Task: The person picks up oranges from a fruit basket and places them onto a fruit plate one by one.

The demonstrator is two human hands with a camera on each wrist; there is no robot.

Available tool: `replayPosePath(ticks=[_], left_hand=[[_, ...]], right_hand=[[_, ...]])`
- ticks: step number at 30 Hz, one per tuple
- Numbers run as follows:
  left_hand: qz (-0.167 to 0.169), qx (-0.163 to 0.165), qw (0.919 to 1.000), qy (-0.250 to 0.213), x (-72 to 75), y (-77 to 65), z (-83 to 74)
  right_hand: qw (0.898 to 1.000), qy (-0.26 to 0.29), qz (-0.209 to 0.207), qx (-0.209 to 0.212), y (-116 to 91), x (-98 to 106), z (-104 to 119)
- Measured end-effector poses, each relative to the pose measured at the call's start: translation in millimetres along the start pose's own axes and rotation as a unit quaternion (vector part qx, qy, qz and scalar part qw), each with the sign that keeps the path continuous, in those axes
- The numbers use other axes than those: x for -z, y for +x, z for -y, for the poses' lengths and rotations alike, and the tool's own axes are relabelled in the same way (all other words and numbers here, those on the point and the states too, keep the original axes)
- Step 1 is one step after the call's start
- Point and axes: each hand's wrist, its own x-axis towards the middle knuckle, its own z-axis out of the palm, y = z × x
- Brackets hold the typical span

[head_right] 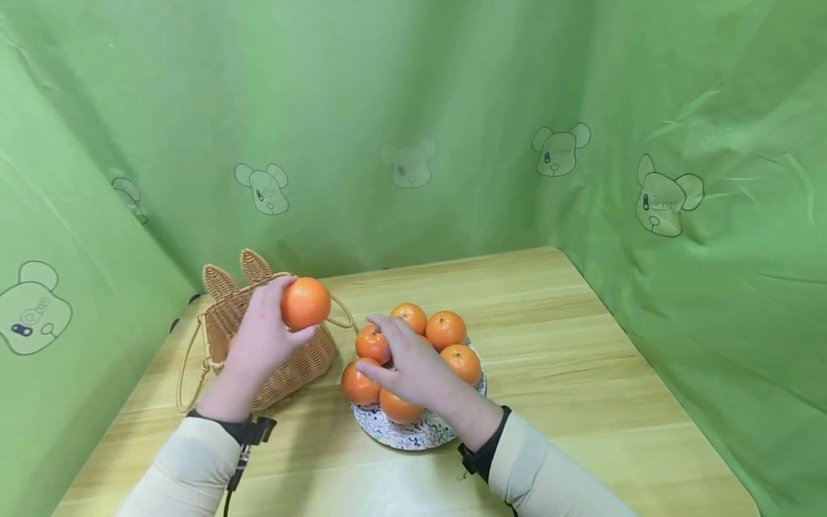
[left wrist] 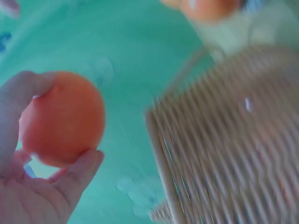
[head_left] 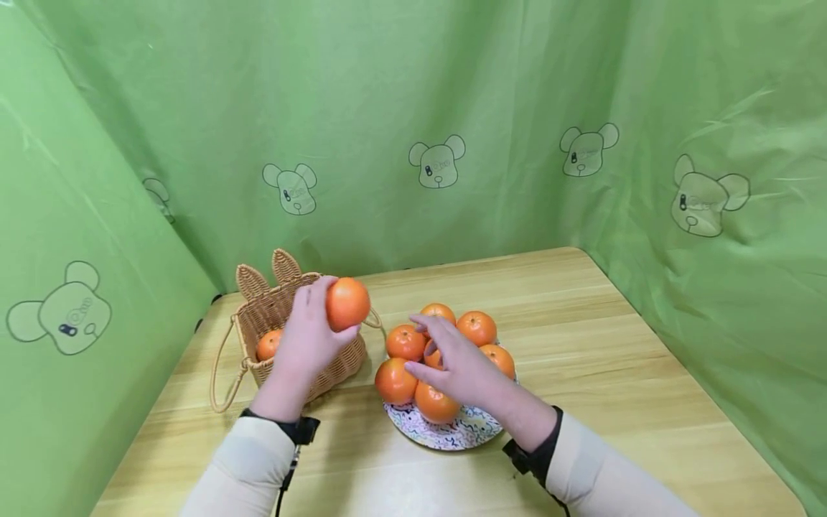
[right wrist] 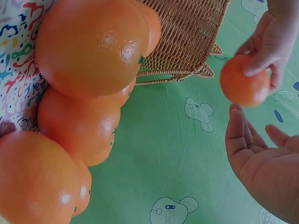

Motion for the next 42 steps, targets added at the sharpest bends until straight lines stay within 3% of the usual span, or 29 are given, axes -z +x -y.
replayPosePath(ticks=[5, 10, 12, 16, 23, 31, 37, 42], left_hand=[[-0.039, -0.108, 0.9934, -0.006, -17.3, -19.1, -18.7], [-0.062, -0.223, 0.9723, -0.031, -33.7, -31.8, -27.2], [-0.06, -0.258, 0.9636, -0.039, -39.1, -35.8, -29.4], [-0.049, -0.294, 0.9528, -0.055, -46.8, -41.3, -31.8], [-0.032, -0.317, 0.9438, -0.087, -53.8, -43.5, -33.7], [-0.013, -0.306, 0.9481, -0.085, -52.5, -43.0, -34.3], [-0.031, -0.293, 0.9504, -0.099, -42.9, -39.5, -25.0], [-0.049, -0.283, 0.9504, -0.12, -35.6, -38.0, -17.5]], right_hand=[[0.998, 0.065, -0.02, -0.01, 5, 2, 2], [0.997, 0.079, -0.017, -0.015, 8, 2, 1], [0.996, 0.083, -0.015, -0.017, 7, 2, 0], [0.995, 0.093, -0.016, -0.021, 6, 1, -2], [0.995, 0.095, -0.019, -0.017, 6, 1, -4], [0.997, 0.067, -0.04, -0.024, 1, 4, -11], [0.998, 0.012, -0.052, -0.041, -11, 11, -26], [0.998, -0.022, -0.052, -0.021, -28, 12, -45]])
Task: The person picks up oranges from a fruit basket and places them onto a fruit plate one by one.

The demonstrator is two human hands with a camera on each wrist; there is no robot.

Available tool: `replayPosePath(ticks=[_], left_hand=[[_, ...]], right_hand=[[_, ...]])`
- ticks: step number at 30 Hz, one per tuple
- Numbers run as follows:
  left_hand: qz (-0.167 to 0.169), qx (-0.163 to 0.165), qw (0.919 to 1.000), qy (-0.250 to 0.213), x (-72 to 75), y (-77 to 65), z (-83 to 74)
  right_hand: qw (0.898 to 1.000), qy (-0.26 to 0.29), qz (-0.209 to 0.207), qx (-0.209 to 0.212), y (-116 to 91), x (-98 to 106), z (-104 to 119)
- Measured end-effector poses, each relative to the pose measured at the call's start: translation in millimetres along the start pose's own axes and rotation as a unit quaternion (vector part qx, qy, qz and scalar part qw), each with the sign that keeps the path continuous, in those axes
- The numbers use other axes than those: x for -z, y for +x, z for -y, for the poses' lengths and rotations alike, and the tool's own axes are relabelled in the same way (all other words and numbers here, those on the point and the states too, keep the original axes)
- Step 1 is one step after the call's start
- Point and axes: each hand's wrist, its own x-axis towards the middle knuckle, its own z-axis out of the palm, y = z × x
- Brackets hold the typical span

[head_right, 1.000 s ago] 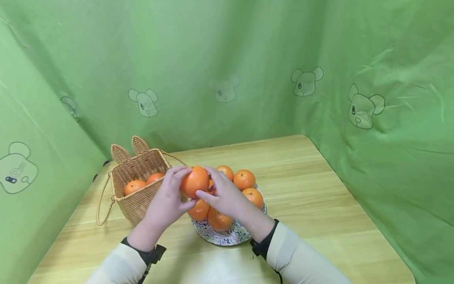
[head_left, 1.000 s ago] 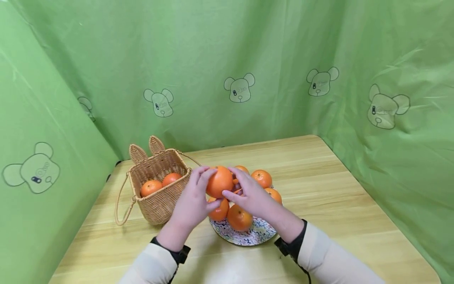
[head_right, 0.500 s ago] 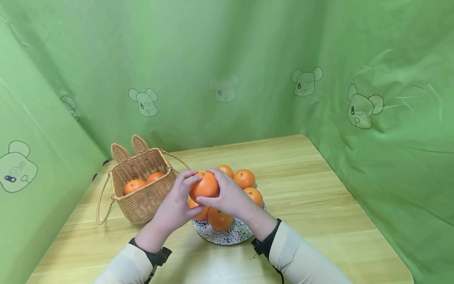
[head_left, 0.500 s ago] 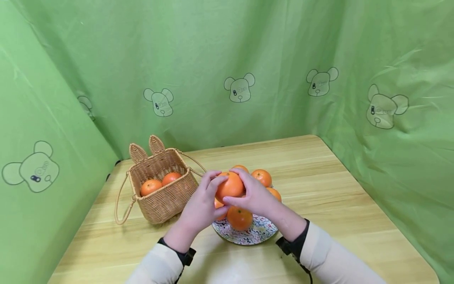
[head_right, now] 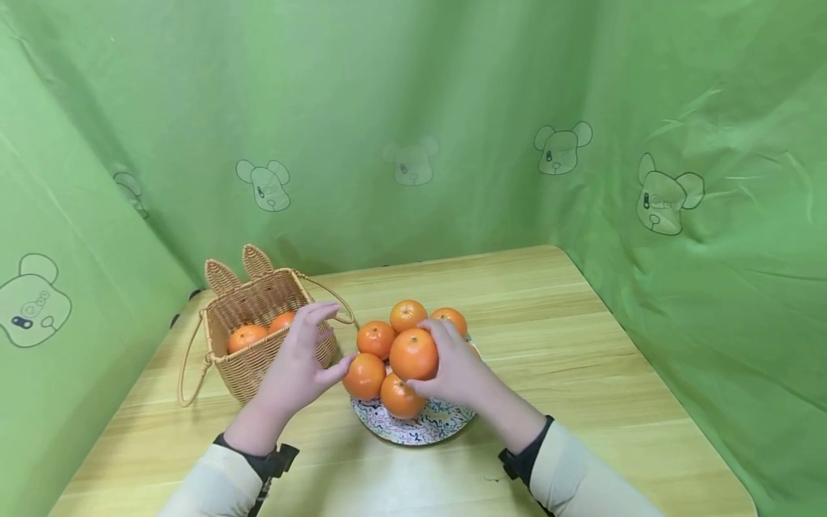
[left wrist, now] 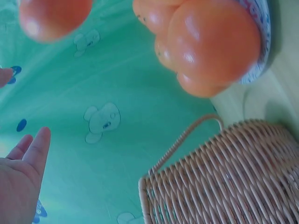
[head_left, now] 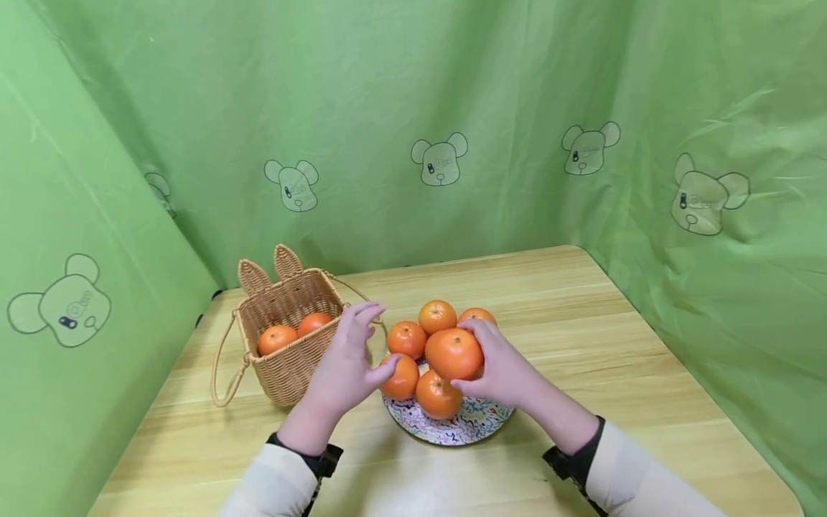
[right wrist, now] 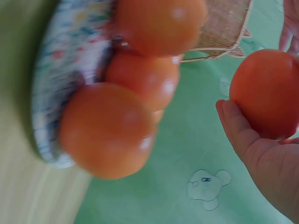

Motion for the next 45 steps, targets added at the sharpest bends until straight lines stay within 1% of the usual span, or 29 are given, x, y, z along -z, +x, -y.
replayPosePath(ticks=[5, 8, 12, 15, 19, 23, 28, 31, 35, 39, 45], left_hand=[[-0.006, 0.024, 0.9996, -0.017, 3.3, -3.9, 3.7], [-0.006, 0.037, 0.9989, -0.029, 4.0, -6.0, 5.3], [-0.003, 0.055, 0.9978, -0.038, 4.5, -7.2, 6.1], [0.008, 0.065, 0.9971, -0.038, 3.8, -7.4, 5.6], [0.019, 0.077, 0.9958, -0.046, 1.8, -7.3, 4.1], [0.024, 0.084, 0.9951, -0.047, 0.1, -7.5, 2.0], [0.051, 0.083, 0.9951, -0.014, -1.9, -8.4, 1.4], [0.072, 0.088, 0.9935, 0.014, -3.5, -9.0, 3.5], [0.093, 0.103, 0.9896, 0.038, -5.4, -10.2, 6.8], [0.107, 0.12, 0.9862, 0.042, -7.5, -12.2, 10.1], [0.112, 0.14, 0.9831, 0.038, -9.1, -13.8, 12.1]], right_hand=[[0.999, -0.034, 0.01, 0.023, -20, -3, -21], [0.998, -0.054, 0.015, 0.028, -31, -4, -33], [0.996, -0.084, 0.019, 0.036, -38, -9, -46], [0.993, -0.107, 0.024, 0.04, -39, -13, -52], [0.99, -0.134, 0.034, 0.035, -38, -19, -54], [0.984, -0.166, 0.04, 0.05, -37, -24, -54], [0.971, -0.223, 0.033, 0.084, -36, -29, -58], [0.965, -0.247, 0.036, 0.083, -35, -32, -60], [0.962, -0.26, 0.053, 0.07, -34, -32, -60], [0.962, -0.257, 0.071, 0.061, -33, -30, -59], [0.961, -0.256, 0.075, 0.067, -31, -25, -57]])
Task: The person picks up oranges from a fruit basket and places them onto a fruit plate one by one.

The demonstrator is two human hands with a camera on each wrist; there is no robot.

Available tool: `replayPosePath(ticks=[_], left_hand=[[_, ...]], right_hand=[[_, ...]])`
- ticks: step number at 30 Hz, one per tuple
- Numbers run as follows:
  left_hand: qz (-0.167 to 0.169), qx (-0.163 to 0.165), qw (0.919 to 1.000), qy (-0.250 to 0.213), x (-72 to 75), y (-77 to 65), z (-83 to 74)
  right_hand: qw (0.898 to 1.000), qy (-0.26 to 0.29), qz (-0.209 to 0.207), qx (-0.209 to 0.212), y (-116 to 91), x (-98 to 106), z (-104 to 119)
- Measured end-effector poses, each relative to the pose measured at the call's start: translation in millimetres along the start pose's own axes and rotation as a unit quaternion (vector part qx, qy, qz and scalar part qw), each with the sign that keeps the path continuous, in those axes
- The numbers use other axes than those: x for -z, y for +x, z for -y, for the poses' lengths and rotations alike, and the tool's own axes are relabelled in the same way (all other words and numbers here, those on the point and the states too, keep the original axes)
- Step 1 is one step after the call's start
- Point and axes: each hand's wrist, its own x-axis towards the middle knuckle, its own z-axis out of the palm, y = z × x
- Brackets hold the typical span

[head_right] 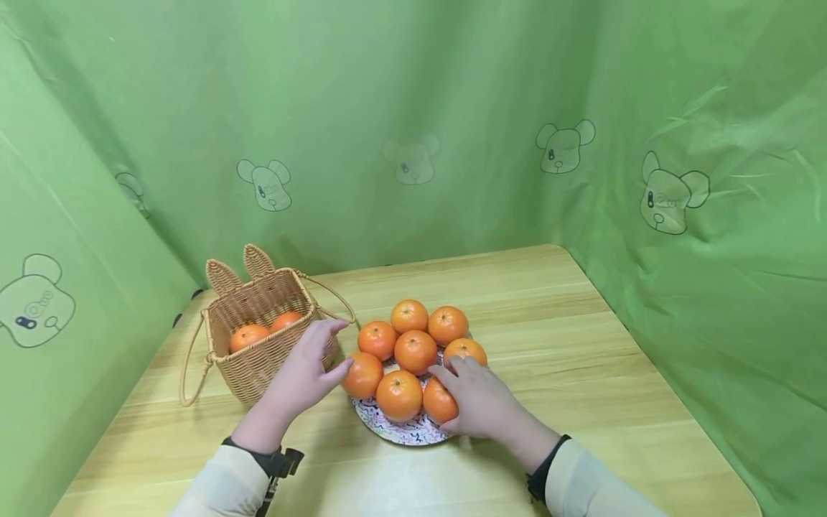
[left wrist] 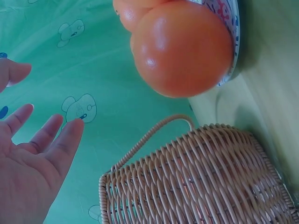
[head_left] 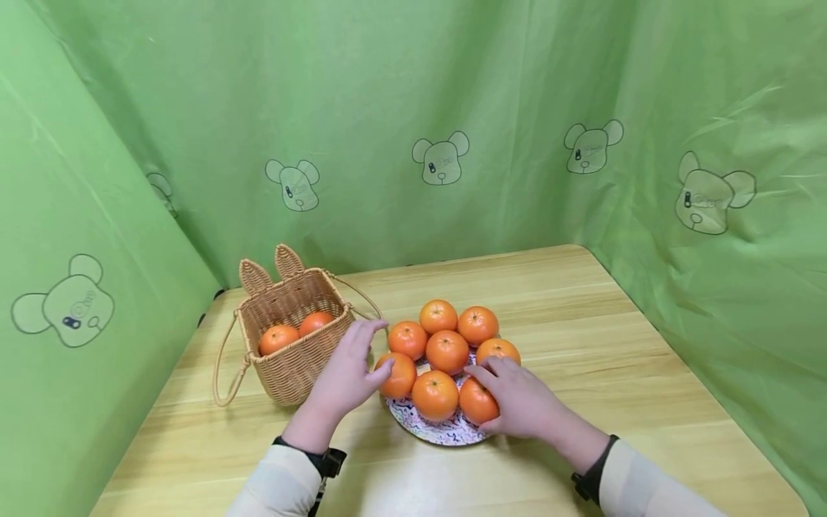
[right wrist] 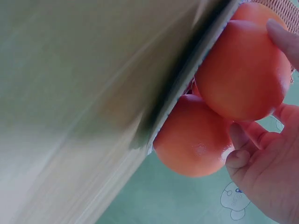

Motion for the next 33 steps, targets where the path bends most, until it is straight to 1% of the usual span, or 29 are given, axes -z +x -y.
replayPosePath(ticks=[4, 8, 14, 22, 24, 27, 30, 33], left_hand=[[0.01, 0.012, 0.9999, 0.002, -1.5, -0.2, 2.1], [0.019, 0.021, 0.9996, 0.005, -3.0, 0.4, 5.6], [0.016, 0.023, 0.9996, 0.004, -5.0, 0.6, 9.3], [0.002, 0.015, 0.9999, 0.0, -1.9, 1.8, 9.9], [-0.003, 0.013, 0.9999, 0.003, 1.1, 3.3, 11.6], [-0.014, 0.019, 0.9997, 0.01, 8.9, 6.9, 16.1], [-0.027, 0.036, 0.999, 0.007, 19.9, 11.9, 24.6], [-0.041, 0.064, 0.997, -0.015, 32.7, 17.5, 37.6]], right_hand=[[1.0, 0.009, 0.006, 0.0, 1, 5, -1], [1.0, 0.016, 0.002, -0.003, 7, 15, -2], [1.0, 0.004, -0.006, -0.014, 19, 31, -5], [0.999, 0.028, -0.008, -0.037, 36, 47, -1], [0.998, 0.036, -0.007, -0.047, 42, 51, 0], [0.997, 0.053, -0.01, -0.06, 51, 57, 2], [0.996, 0.068, -0.019, -0.06, 62, 64, 6], [0.994, 0.087, -0.027, -0.055, 72, 71, 14]])
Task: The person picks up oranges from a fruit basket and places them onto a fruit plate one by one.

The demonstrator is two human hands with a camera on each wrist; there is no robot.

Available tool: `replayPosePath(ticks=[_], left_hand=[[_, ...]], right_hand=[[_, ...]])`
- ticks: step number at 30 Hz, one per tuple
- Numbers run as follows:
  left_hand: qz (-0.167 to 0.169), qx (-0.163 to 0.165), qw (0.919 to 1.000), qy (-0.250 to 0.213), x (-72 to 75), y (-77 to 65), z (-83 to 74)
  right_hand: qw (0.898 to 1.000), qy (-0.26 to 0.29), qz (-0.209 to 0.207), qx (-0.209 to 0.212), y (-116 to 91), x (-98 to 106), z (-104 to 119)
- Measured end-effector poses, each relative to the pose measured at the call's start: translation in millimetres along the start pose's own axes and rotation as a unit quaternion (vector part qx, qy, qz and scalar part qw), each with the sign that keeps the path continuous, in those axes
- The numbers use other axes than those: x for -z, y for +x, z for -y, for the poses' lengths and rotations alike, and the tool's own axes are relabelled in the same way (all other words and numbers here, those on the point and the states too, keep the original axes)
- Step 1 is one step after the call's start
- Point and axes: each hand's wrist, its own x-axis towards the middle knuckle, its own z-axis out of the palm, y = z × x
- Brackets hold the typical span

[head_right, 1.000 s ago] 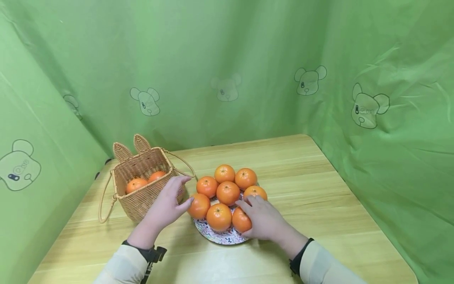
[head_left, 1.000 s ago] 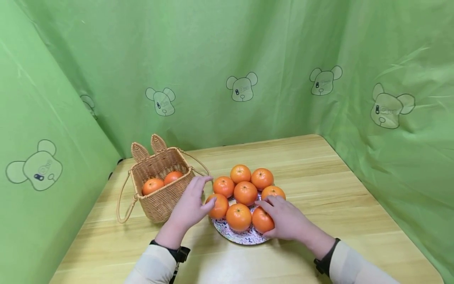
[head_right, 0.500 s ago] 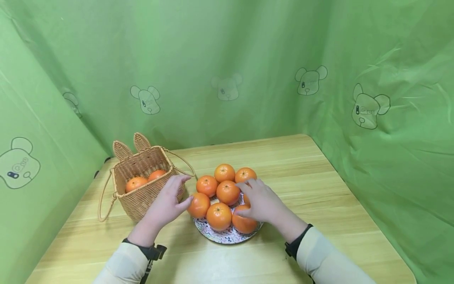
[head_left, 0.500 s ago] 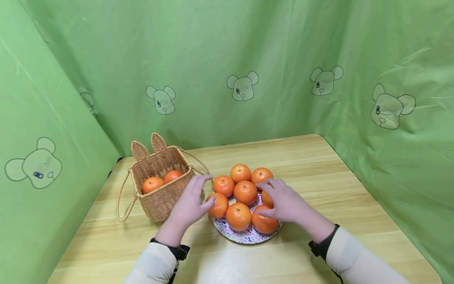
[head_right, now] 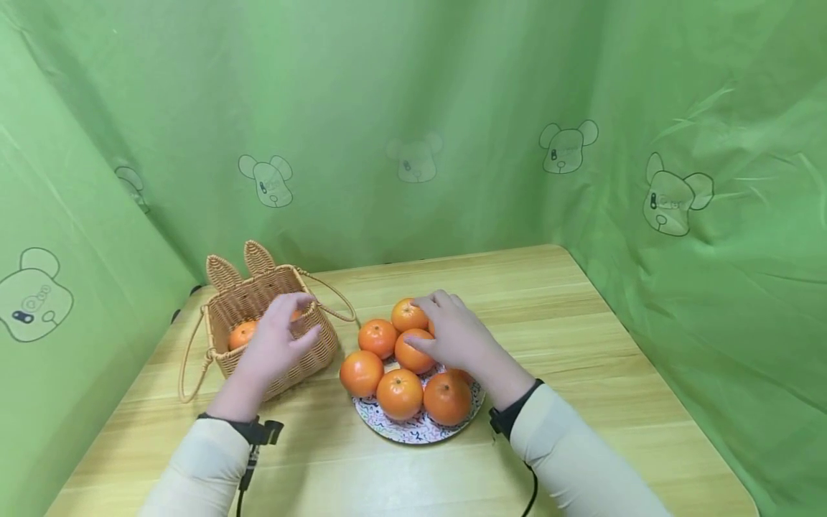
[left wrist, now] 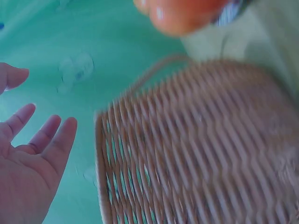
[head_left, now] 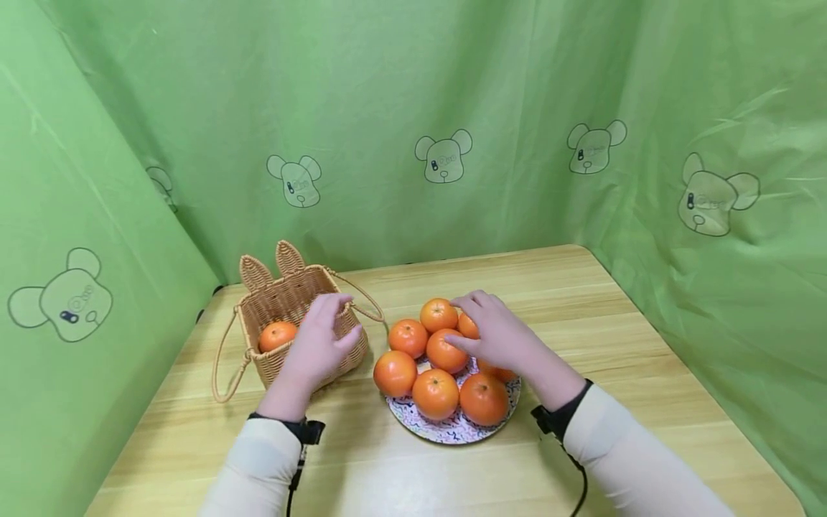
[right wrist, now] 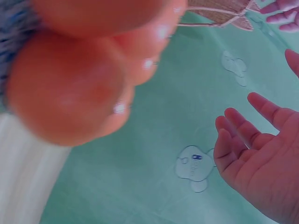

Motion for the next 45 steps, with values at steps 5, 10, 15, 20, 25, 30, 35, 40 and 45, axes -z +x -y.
replayPosePath(ticks=[5, 10, 15, 20, 25, 30, 35, 40, 45], left_hand=[[-0.003, 0.072, 0.9974, -0.009, 21.5, 12.7, 26.5], [0.046, 0.156, 0.9864, 0.024, 34.7, 22.3, 51.5], [0.111, 0.212, 0.9702, 0.04, 31.4, 28.5, 65.9], [0.137, 0.252, 0.9554, 0.068, 20.2, 37.0, 69.5], [0.167, 0.261, 0.9464, 0.091, 9.7, 48.6, 73.2], [0.193, 0.274, 0.938, 0.089, 5.7, 52.7, 82.0], [0.195, 0.256, 0.9428, 0.089, 1.8, 56.8, 86.9], [0.246, 0.223, 0.9412, 0.062, -2.1, 60.7, 82.9], [0.323, 0.278, 0.9037, 0.048, 6.5, 53.5, 70.7]], right_hand=[[1.0, 0.024, 0.002, 0.006, 13, 8, 20], [0.999, 0.028, 0.013, 0.014, 23, 11, 36], [0.999, 0.036, 0.024, 0.016, 28, 8, 44], [0.998, 0.042, 0.04, 0.014, 28, 3, 45], [0.998, 0.052, 0.037, 0.011, 28, 1, 45], [0.997, 0.058, 0.039, 0.014, 31, 3, 45], [0.997, 0.058, 0.041, 0.012, 34, 7, 44], [0.997, 0.062, 0.047, 0.008, 35, 9, 43], [0.996, 0.069, 0.048, 0.006, 35, 10, 41]])
